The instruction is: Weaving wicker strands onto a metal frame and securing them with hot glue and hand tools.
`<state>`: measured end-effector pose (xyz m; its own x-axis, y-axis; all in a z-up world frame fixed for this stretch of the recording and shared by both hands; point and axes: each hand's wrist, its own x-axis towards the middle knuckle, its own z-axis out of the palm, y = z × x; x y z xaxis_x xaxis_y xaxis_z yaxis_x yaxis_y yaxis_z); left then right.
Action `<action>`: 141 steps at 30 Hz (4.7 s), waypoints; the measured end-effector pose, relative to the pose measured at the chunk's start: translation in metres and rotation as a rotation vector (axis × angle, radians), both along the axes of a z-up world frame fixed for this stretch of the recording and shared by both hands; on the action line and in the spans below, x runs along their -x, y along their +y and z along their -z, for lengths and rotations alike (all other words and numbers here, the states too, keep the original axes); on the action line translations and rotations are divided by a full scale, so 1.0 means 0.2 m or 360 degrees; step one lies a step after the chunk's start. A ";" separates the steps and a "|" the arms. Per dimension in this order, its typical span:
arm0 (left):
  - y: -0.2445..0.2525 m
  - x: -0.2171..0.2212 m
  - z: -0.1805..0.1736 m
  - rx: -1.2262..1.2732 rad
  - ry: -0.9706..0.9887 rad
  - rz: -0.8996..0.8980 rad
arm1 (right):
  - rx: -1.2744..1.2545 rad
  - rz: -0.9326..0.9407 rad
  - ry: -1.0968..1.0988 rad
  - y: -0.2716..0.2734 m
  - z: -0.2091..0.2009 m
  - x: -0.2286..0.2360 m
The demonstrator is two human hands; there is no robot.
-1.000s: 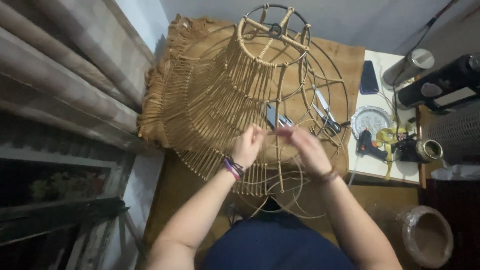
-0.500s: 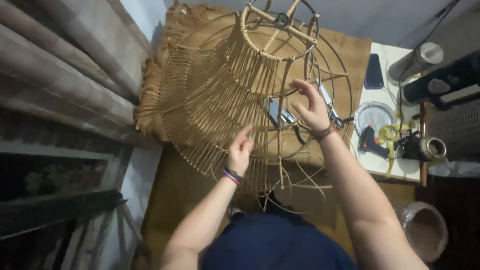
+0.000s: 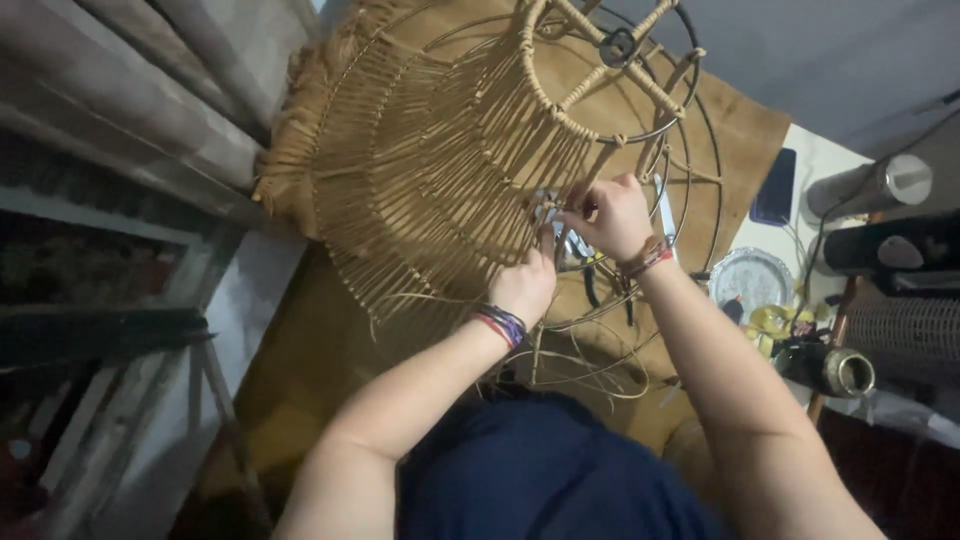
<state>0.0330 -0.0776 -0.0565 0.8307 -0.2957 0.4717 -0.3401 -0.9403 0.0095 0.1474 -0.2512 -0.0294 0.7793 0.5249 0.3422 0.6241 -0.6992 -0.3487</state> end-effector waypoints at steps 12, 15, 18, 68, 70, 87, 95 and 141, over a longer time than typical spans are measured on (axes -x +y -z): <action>-0.08 -0.03 -0.06 0.0001 0.0153 -0.0043 | -0.0169 0.0252 -0.0019 0.03 0.02 0.03; -0.15 -0.08 0.20 0.0056 0.0287 -0.0045 | -0.0171 0.0206 0.0006 0.03 0.02 0.03; -0.16 -0.09 0.25 0.0059 0.0320 -0.0023 | -0.0146 0.0225 -0.0035 0.05 0.03 0.03; 0.03 -0.47 -0.29 0.0179 -0.0190 0.0206 | -0.1681 -0.0394 0.0839 0.04 -0.16 -0.01; 0.07 -0.48 -0.25 0.0638 -0.0070 0.0385 | -0.1700 -0.0195 0.0586 0.05 -0.04 -0.03; 0.26 0.17 0.20 0.1373 0.0626 0.1168 | -0.1199 0.0321 -0.0242 0.11 0.03 0.04; 0.29 0.17 0.28 0.1319 0.0609 0.1110 | -0.1788 0.0482 0.1295 0.42 -0.19 0.44; 0.37 0.16 0.38 0.2500 0.1837 0.0228 | -0.1393 0.1291 0.1051 0.09 -0.26 1.38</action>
